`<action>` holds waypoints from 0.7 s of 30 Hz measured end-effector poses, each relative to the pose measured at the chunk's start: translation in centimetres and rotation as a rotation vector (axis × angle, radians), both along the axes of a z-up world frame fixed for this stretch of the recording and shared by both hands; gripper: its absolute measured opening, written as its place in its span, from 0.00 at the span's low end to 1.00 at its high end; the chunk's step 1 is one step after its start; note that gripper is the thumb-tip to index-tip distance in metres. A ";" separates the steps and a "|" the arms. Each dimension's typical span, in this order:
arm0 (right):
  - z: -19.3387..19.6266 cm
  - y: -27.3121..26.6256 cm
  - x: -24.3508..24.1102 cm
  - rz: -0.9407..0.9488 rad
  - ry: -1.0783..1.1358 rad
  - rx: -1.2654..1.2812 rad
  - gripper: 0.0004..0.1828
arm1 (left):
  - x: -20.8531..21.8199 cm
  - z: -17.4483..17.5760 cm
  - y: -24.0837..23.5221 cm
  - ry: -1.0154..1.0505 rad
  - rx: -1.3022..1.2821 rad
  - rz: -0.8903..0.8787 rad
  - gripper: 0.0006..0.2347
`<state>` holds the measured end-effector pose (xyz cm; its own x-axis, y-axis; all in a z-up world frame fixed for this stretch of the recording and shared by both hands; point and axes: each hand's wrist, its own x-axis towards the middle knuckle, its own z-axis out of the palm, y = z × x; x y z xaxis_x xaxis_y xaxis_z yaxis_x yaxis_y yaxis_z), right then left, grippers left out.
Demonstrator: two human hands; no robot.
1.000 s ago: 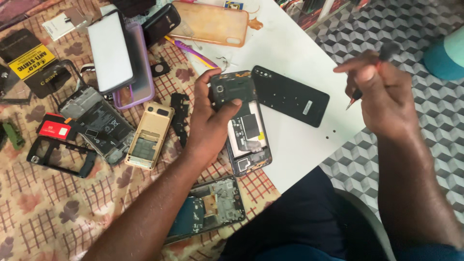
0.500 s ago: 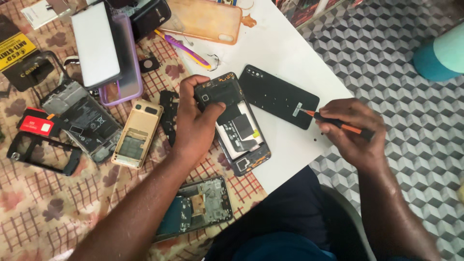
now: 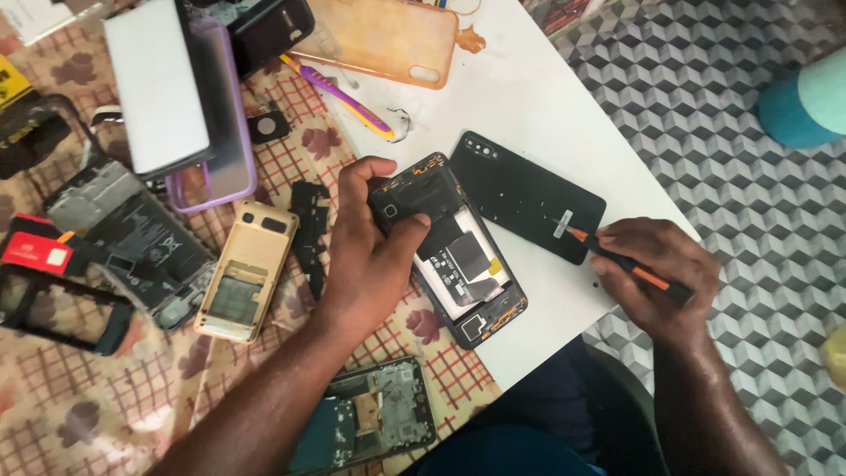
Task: The person uses a screwdriver to remove screws from a disassembled smartphone chassis and then uses a toothbrush to clean the interior of a gold-colored phone frame. The person handles the phone chassis and frame while working at a cluttered table.
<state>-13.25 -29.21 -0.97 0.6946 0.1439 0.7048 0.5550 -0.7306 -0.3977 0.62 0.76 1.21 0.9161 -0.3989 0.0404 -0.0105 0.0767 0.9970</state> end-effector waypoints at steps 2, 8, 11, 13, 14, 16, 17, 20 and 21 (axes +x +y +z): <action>0.2 0.1 0.0 -0.050 0.052 -0.029 0.16 | 0.0 0.1 0.1 0.134 0.056 -0.029 0.26; 0.2 0.8 -0.4 -0.096 0.124 0.004 0.14 | 0.2 0.2 0.3 -0.196 0.191 -0.021 0.26; 0.1 0.7 -0.3 -0.088 0.109 0.013 0.14 | 0.4 0.3 0.3 -0.188 0.221 -0.031 0.25; -0.2 0.6 -0.2 -0.082 0.096 0.016 0.15 | 0.4 0.3 0.3 -0.127 0.214 -0.044 0.25; -0.3 0.6 -0.2 -0.089 0.088 0.014 0.15 | 0.5 0.4 0.2 -0.101 0.209 -0.050 0.25; -0.3 0.7 -0.3 -0.094 0.076 -0.001 0.16 | 0.4 0.6 0.2 -0.050 0.194 -0.067 0.25; -0.4 0.7 -0.2 -0.091 0.068 -0.014 0.17 | 0.5 0.8 0.1 -0.028 0.185 -0.076 0.25; -0.4 0.7 -0.3 -0.103 0.081 -0.038 0.17 | 0.5 1.0 0.1 0.010 0.178 -0.092 0.25; -0.4 0.7 -0.2 -0.110 0.088 -0.044 0.16 | 0.5 1.1 0.0 0.016 0.178 -0.095 0.25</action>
<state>-13.48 -28.53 -1.41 0.7670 0.0930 0.6349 0.4350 -0.8027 -0.4079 1.16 0.80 2.28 0.8742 -0.4827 -0.0529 0.0044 -0.1010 0.9949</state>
